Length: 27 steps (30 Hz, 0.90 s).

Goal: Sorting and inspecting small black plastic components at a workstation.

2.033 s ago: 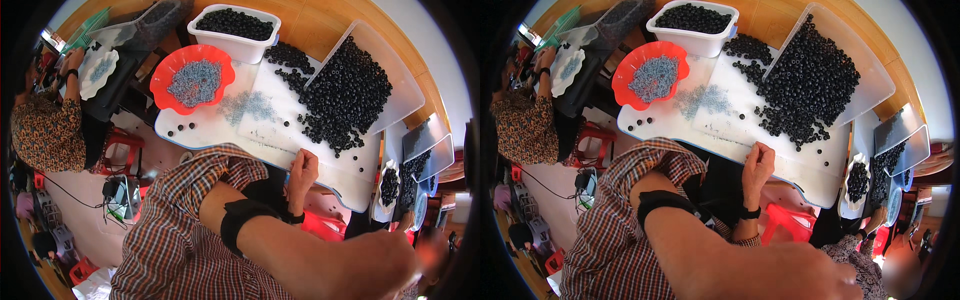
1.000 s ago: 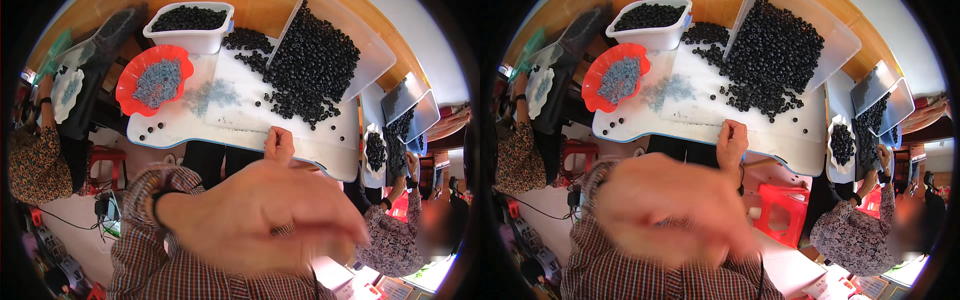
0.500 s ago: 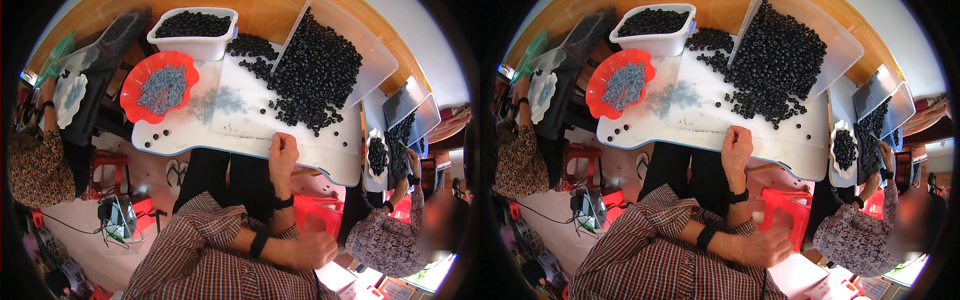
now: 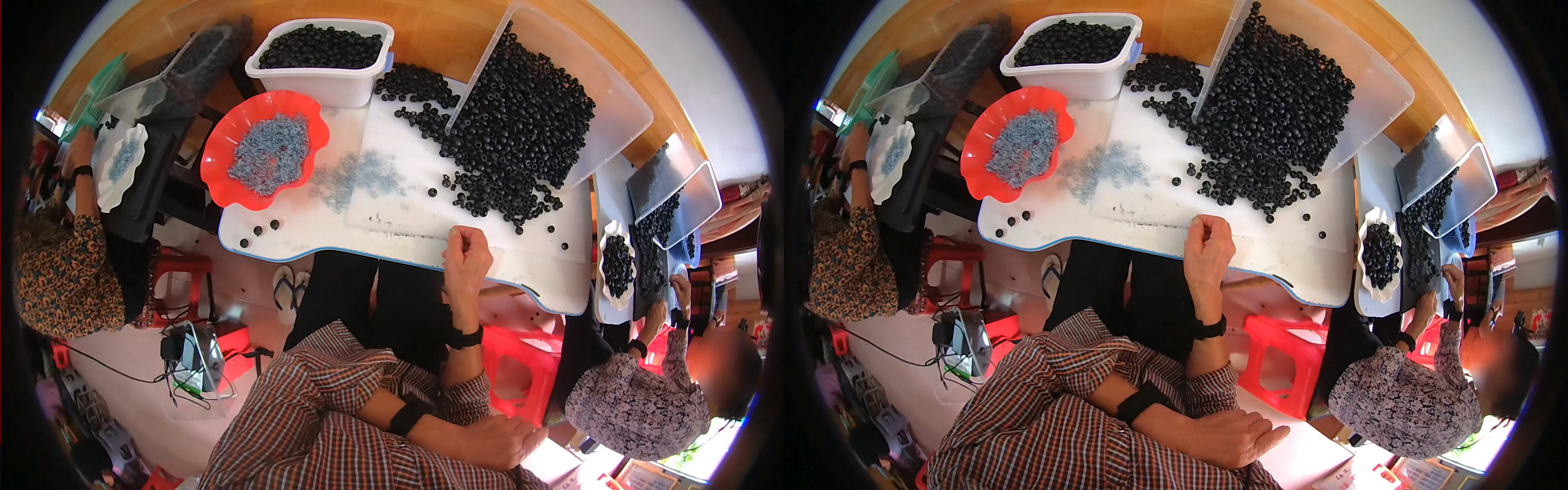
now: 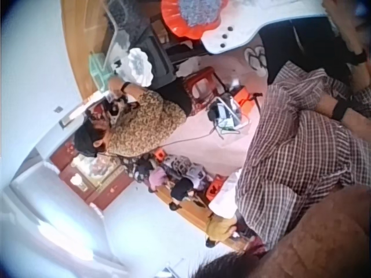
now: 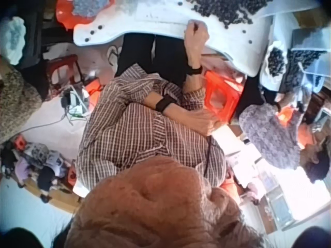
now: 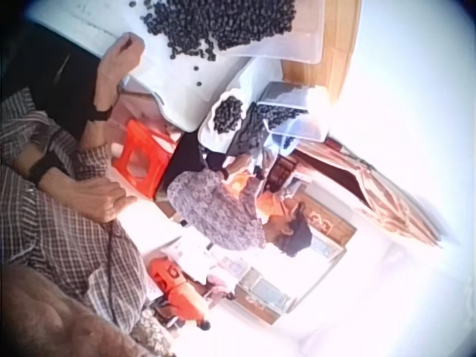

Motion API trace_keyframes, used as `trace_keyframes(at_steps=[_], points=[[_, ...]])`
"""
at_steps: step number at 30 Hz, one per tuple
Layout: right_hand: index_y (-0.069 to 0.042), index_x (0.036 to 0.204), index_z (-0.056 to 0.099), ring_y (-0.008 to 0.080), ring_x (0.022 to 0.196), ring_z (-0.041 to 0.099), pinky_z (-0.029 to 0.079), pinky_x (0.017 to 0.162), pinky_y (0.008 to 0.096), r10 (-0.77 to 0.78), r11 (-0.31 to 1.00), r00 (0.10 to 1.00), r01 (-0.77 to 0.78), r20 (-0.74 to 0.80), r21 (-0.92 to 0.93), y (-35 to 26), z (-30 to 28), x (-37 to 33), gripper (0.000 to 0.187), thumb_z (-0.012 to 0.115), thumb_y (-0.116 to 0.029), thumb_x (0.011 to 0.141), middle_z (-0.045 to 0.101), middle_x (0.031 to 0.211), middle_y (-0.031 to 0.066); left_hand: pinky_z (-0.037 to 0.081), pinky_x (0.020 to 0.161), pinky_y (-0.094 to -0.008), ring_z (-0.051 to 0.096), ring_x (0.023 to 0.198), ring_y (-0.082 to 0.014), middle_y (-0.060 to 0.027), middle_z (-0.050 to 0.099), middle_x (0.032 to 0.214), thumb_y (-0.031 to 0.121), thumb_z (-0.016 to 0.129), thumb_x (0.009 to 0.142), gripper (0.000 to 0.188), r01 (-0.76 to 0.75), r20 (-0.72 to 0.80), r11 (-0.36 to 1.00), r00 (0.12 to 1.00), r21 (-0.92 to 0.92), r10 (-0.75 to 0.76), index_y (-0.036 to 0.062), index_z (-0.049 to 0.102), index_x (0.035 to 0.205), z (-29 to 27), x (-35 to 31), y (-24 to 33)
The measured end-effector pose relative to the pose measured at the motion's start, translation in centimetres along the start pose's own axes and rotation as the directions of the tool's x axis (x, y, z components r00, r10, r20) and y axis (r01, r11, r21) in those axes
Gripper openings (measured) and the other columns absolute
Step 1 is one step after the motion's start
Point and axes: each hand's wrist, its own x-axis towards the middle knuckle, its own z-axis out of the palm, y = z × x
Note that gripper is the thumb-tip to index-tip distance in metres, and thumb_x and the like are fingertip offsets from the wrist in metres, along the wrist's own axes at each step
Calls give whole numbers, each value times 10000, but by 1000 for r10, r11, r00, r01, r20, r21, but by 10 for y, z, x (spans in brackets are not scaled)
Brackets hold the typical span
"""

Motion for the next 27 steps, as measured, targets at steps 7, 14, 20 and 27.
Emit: trace_keyframes(at_steps=[7, 14, 20, 27], points=[[25, 909, 614, 128, 591, 545, 453, 550, 286, 228, 967, 973, -230, 30, 108, -13, -10, 1, 151, 619, -126, 906, 609, 733, 69, 489, 616, -398, 572, 783, -322, -163, 532, 873, 89, 596, 818, 211, 359, -317, 903, 907, 238, -277, -20, 572, 996, -91, 26, -112], [27, 917, 606, 84, 557, 533, 442, 512, 242, 136, 965, 989, -147, 64, 219, -2, -8, -1, 136, 596, -108, 930, 596, 693, 44, 487, 646, -442, 597, 735, -376, -177, 587, 839, 65, 599, 875, 89, 621, -599, 716, 717, 317, -357, 15, 655, 922, -180, 22, -202], [24, 907, 602, 88, 567, 557, 459, 524, 241, 87, 966, 995, -94, 42, 239, 2, -6, -1, 118, 604, -93, 922, 601, 703, 43, 500, 693, -435, 605, 805, -367, -176, 595, 878, 35, 583, 856, 140, 641, -548, 620, 748, 452, -375, 25, 695, 940, -190, 47, -234], [26, 916, 599, 94, 570, 572, 467, 526, 237, 118, 955, 991, -129, 57, 266, 2, -11, 1, 116, 602, -89, 923, 616, 730, 52, 498, 753, -429, 578, 911, -353, -171, 596, 910, -51, 559, 778, 270, 651, -484, 597, 755, 469, -443, 61, 711, 971, -192, 72, -246]])
